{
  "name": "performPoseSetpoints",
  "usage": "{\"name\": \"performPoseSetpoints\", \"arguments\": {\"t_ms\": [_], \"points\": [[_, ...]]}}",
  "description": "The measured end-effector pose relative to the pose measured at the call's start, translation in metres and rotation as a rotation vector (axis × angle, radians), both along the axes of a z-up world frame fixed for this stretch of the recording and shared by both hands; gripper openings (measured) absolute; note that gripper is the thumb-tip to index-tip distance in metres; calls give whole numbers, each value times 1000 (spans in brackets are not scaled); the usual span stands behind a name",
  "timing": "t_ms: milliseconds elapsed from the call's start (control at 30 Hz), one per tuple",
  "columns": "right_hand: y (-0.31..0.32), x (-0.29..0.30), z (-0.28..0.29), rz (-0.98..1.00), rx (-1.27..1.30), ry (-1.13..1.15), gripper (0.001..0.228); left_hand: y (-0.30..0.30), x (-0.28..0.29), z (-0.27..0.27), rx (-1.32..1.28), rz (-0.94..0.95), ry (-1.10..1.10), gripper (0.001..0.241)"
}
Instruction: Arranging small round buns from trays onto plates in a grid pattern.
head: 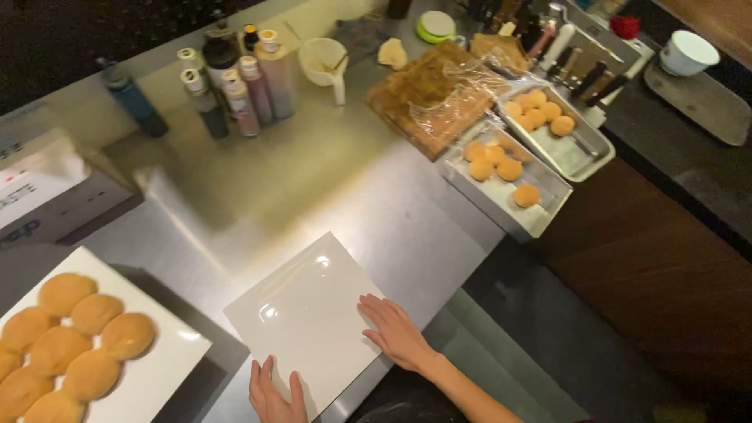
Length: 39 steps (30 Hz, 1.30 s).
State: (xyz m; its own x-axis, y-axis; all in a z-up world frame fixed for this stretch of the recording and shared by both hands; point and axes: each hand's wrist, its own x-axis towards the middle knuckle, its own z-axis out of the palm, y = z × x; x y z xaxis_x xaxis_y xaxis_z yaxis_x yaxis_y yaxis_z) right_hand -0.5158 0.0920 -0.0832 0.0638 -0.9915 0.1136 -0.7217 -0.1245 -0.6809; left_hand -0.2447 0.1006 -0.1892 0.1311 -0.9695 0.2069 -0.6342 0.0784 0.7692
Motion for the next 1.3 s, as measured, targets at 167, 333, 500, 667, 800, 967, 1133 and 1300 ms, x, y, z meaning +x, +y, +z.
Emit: {"name": "performPoseSetpoints", "arguments": {"t_ms": [167, 333, 500, 667, 800, 967, 1133, 1300], "points": [[3, -102, -22, -37, 73, 217, 56, -30, -93, 38, 132, -251, 65, 64], [-36, -221, -32, -150, 32, 135, 49, -61, -201, 77, 45, -476, -280, 67], [-75, -342, 26, -374, -66, 4, 34, -74, -238, 67, 181, -381, -343, 73], [-154, -433, 32, -42, -261, 546, 55, -70, -249, 66, 244, -290, -337, 77], [-200, -451, 4, 547, -397, 1076, 53, -62, -267, 82, 227, -214, -319, 75], [-226, -455, -16, 803, -545, 1220, 52, -54, -277, 97, 213, -40, -254, 64], [-218, -448, 16, 809, -507, 1303, 36, -50, -283, 96, 128, -84, -263, 54], [-208, -443, 18, 739, -556, 1368, 28, -43, -296, 85, 94, -215, -418, 57]]}}
